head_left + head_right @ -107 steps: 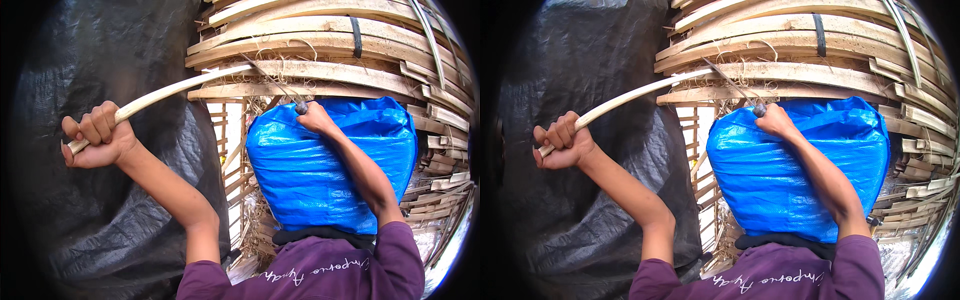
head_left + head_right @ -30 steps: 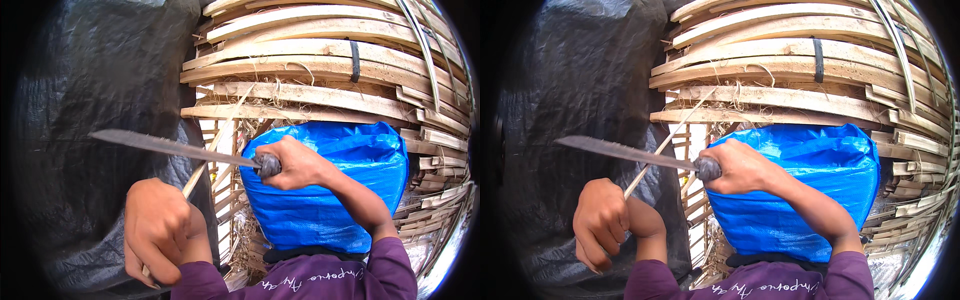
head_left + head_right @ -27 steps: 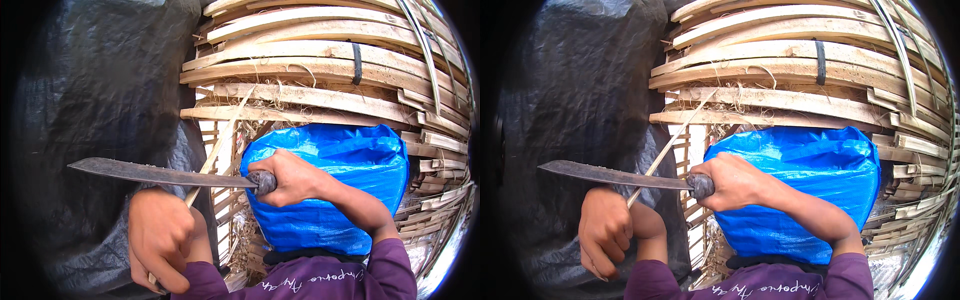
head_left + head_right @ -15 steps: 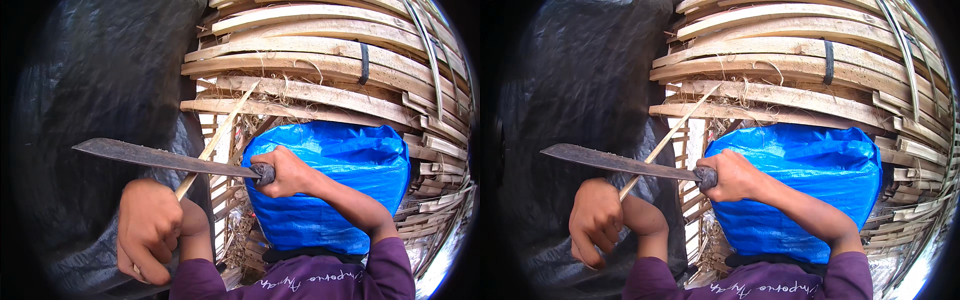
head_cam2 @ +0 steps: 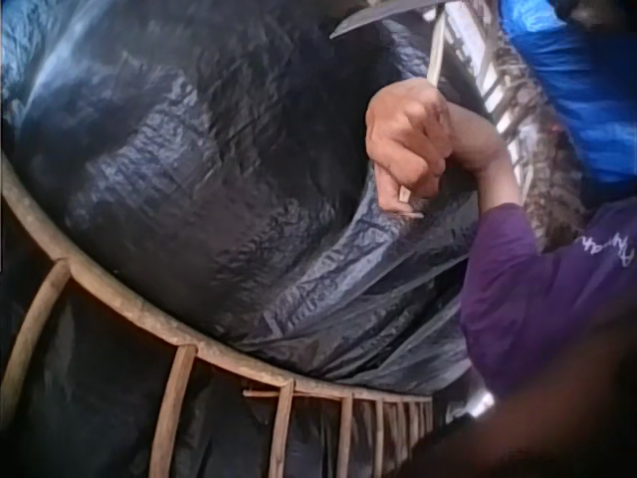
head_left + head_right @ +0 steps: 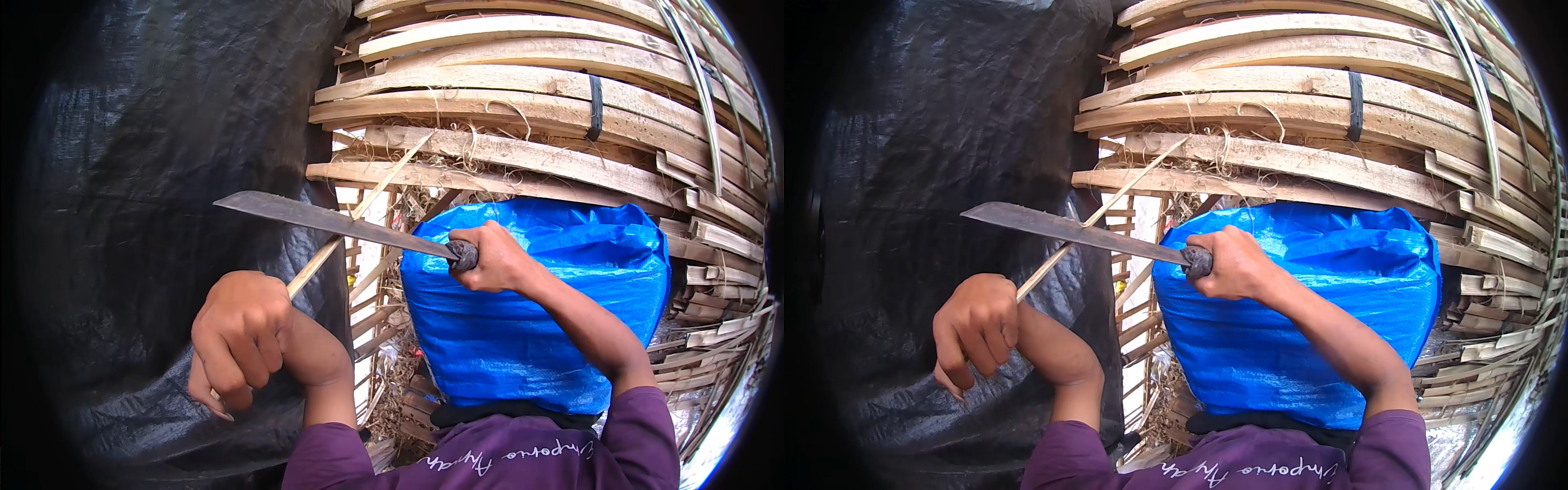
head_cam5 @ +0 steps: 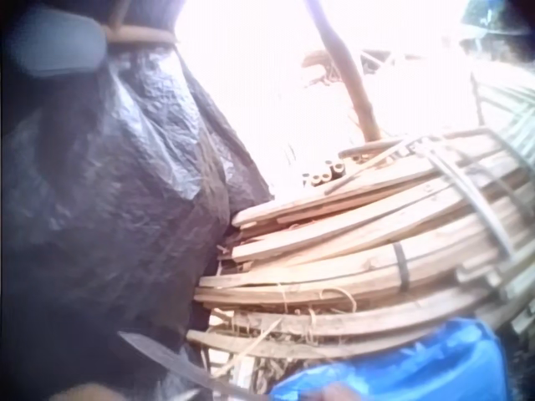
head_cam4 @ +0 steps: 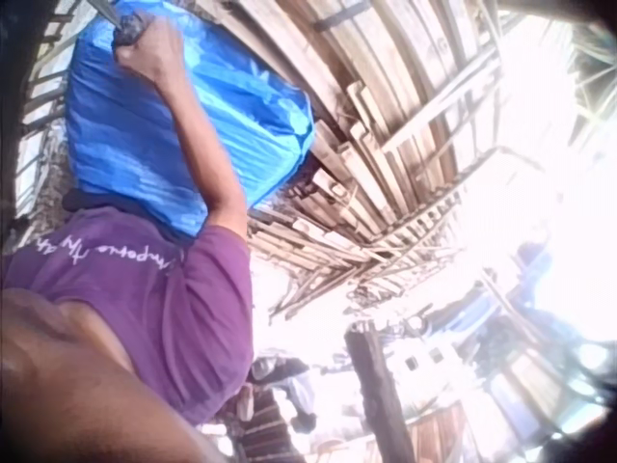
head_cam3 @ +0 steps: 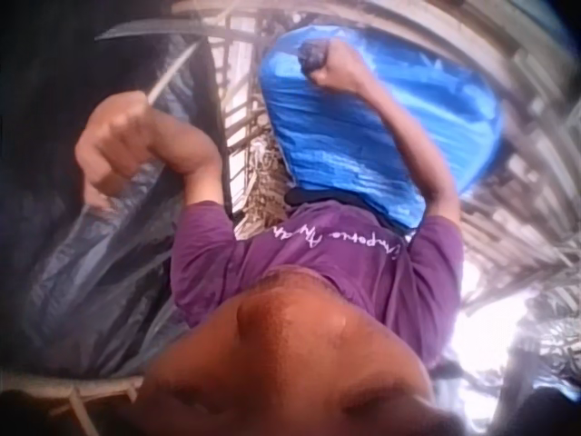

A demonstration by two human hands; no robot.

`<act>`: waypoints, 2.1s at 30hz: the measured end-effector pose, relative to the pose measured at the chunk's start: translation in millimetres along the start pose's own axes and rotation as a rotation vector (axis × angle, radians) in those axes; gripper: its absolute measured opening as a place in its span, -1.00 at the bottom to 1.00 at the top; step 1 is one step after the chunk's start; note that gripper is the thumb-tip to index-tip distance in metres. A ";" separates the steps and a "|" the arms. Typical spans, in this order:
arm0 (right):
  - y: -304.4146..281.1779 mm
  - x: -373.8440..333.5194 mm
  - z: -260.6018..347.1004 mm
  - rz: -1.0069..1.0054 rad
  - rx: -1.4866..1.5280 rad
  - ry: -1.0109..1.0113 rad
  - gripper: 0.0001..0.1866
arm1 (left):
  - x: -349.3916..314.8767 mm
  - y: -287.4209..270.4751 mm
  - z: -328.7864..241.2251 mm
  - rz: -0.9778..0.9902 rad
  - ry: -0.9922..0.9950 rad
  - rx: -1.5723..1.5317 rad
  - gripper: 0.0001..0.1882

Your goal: The person shapes and thins bamboo strips by whittling and shaving them with a knife.

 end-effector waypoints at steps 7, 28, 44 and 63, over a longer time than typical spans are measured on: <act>-29.2 -1.6 -104.7 0.016 -0.154 0.334 -0.80 | 16.2 -1.4 1.9 -0.005 -0.016 -0.027 -0.80; -56.4 8.0 -116.7 -0.040 -0.231 0.419 -0.75 | 29.9 -33.4 -10.3 0.021 -0.060 -0.115 -0.81; -81.3 4.5 -116.9 -0.111 -0.527 0.449 -0.67 | 24.3 -51.4 -23.2 -0.241 0.119 -0.144 -0.66; -126.8 76.9 75.8 -0.222 -1.708 -0.638 -0.91 | -61.9 -66.2 -72.3 -1.493 0.652 0.444 -0.79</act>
Point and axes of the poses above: each hand's wrist, its own x-axis towards the middle knuckle, its own y-axis out of the palm, z = x × y, the point moved 8 cm from there along x, towards the middle knuckle, and after that the axes turned 15 degrees about -z, right-handed, at the moved point
